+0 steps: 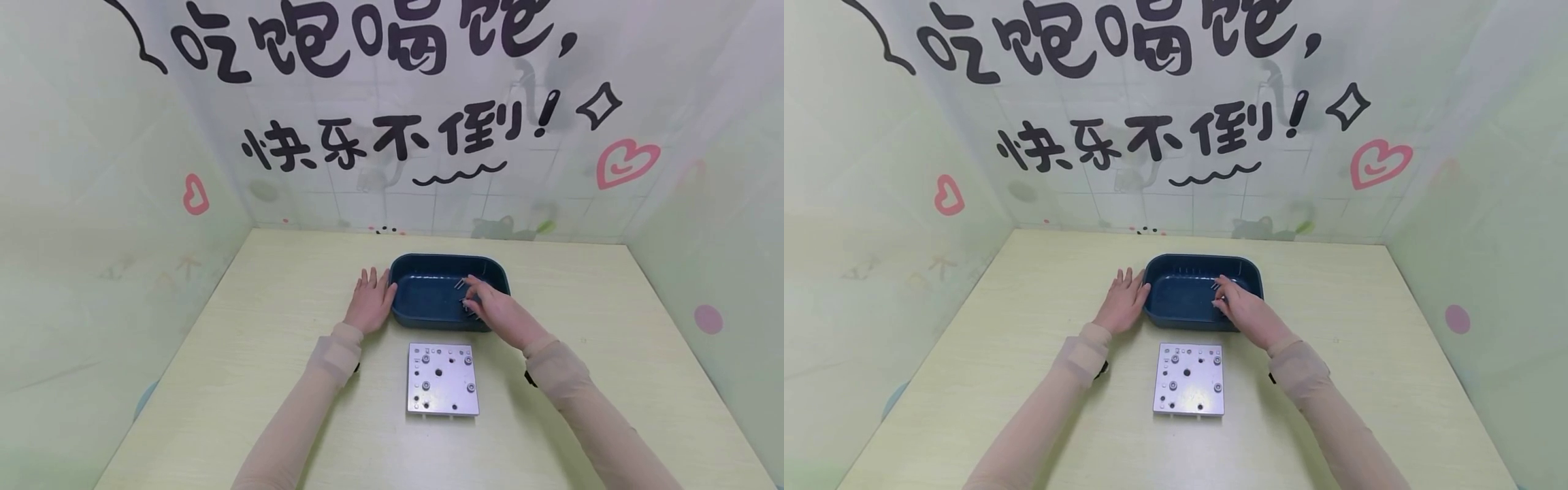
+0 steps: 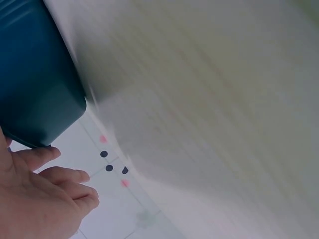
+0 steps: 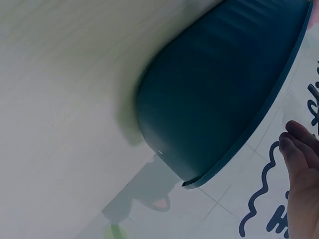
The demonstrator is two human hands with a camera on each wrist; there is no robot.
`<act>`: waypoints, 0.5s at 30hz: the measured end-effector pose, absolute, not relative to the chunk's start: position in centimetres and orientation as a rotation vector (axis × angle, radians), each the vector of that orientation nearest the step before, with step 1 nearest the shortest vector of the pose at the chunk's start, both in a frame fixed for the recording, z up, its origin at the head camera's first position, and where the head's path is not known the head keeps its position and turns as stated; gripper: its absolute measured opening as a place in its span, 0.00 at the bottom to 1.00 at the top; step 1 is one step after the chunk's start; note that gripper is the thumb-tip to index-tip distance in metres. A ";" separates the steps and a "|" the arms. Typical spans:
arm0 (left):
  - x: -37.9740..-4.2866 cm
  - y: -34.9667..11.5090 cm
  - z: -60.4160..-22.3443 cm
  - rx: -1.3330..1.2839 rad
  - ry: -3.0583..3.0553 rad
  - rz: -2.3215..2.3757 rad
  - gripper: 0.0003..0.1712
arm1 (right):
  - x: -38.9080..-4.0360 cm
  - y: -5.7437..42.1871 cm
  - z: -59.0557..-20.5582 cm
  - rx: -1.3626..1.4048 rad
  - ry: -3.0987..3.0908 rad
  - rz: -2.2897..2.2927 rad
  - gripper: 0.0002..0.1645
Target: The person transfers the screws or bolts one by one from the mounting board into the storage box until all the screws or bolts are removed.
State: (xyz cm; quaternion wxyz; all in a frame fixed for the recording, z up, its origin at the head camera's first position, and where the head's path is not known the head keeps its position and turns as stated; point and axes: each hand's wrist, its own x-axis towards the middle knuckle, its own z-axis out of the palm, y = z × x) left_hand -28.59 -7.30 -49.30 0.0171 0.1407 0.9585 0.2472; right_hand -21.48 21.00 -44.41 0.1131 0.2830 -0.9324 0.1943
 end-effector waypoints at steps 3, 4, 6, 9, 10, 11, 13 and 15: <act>-28.5 -7.3 -49.3 0.437 2.977 0.770 0.35 | -21.9 21.1 -44.7 0.815 -2.743 0.559 0.12; -28.5 -7.3 -49.2 0.438 2.978 0.768 0.35 | -22.0 21.1 -44.7 0.809 -2.746 0.554 0.12; -28.5 -7.3 -49.2 0.439 2.978 0.766 0.35 | -22.1 21.1 -44.8 0.794 -2.758 0.558 0.12; -28.5 -7.3 -49.2 0.442 2.982 0.766 0.35 | -22.3 21.1 -44.9 0.771 -2.774 0.573 0.13; -28.5 -7.3 -49.2 0.443 2.983 0.765 0.35 | -22.4 21.2 -45.0 0.765 -2.778 0.576 0.12; -28.6 -7.3 -49.2 0.444 2.983 0.766 0.35 | -22.5 21.2 -45.0 0.761 -2.779 0.578 0.13; -28.6 -7.3 -49.3 0.447 2.981 0.767 0.35 | -22.7 21.2 -45.2 0.755 -2.779 0.578 0.13; -28.6 -7.3 -49.3 0.451 2.980 0.765 0.35 | -22.8 21.3 -45.2 0.750 -2.775 0.576 0.12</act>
